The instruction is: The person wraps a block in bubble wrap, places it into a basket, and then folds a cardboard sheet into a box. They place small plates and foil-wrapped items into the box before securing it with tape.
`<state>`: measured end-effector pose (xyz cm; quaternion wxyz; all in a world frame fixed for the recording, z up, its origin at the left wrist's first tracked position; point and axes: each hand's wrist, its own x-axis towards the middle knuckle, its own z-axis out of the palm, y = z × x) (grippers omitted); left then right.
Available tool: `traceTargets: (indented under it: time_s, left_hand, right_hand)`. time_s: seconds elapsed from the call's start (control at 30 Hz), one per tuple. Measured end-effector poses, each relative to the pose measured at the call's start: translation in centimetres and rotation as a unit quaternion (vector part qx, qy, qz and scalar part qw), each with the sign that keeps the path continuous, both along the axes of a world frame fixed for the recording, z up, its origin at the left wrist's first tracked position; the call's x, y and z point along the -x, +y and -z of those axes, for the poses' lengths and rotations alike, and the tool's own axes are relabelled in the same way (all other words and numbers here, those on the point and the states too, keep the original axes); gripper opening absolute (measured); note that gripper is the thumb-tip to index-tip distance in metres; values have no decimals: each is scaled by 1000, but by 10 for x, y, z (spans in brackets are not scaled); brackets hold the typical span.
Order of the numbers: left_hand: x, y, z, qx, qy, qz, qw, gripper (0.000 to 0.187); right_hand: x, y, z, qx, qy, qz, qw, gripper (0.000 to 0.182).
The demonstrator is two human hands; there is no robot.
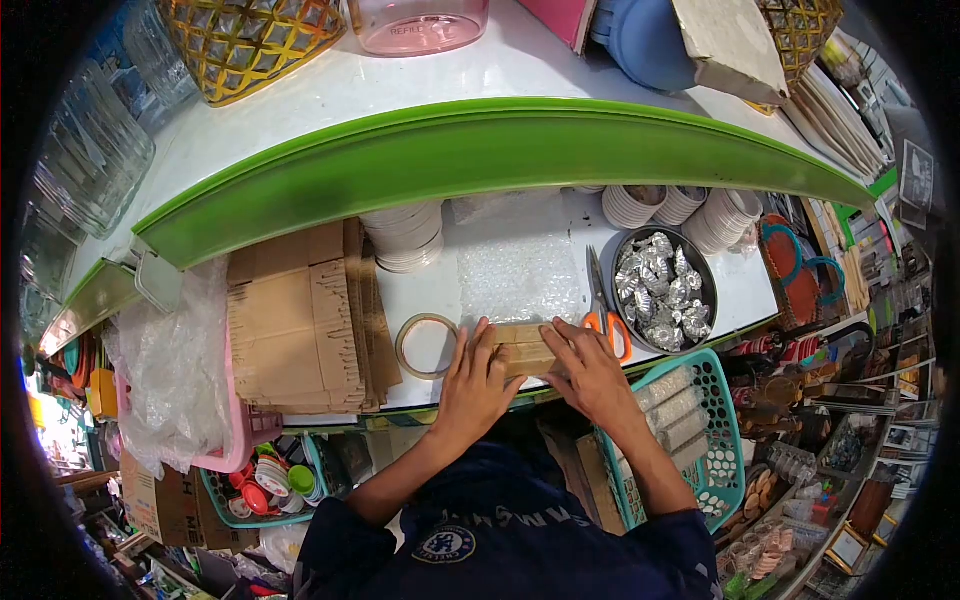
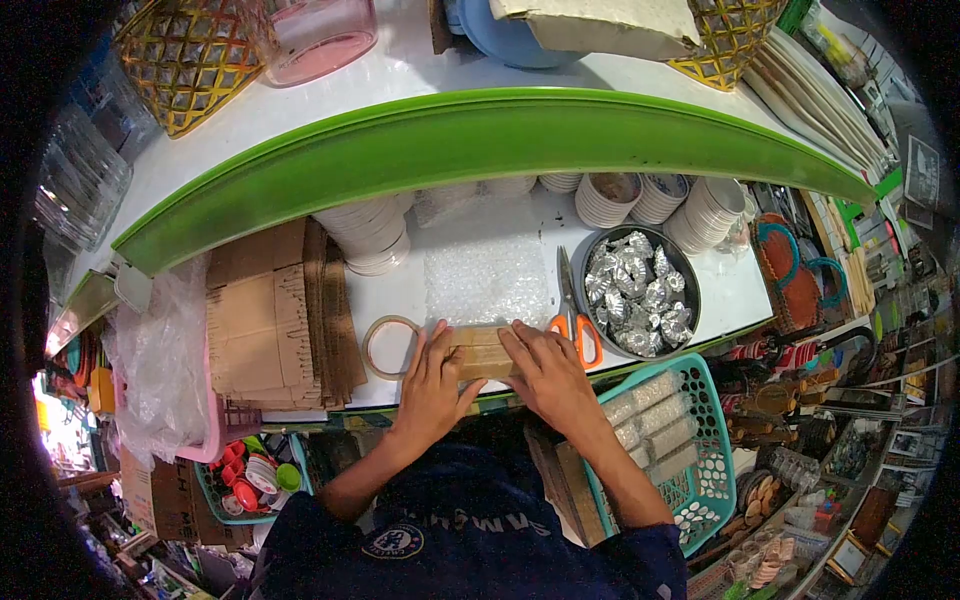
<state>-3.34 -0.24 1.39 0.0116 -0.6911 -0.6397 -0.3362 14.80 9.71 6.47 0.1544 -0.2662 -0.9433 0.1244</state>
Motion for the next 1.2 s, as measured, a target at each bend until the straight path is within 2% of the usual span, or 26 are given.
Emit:
traceTargets:
  time_s: [0.43, 0.5, 0.83, 1.03, 1.1, 1.2]
  left_hand:
    - [4, -4, -2, 23, -21, 40, 999, 41]
    - [5, -5, -1, 36, -26, 43, 998, 39]
    - [6, -13, -13, 70, -63, 43, 995, 44]
    - [6, -18, -25, 118, -24, 65, 991, 47]
    - [6, -19, -29, 138, -28, 78, 987, 48]
    - [7, -18, -36, 148, -17, 82, 985, 48]
  right_hand:
    - [-8, -1, 24, 59, 119, -1, 991, 60]
    - [-7, -2, 24, 102, 121, 12, 987, 59]
    - [-11, -2, 7, 113, 79, -4, 990, 59]
    - [-19, -3, -5, 129, 64, -22, 989, 59]
    - [-20, -4, -12, 188, 24, -4, 982, 58]
    - [-20, -2, -15, 176, 26, -16, 984, 57]
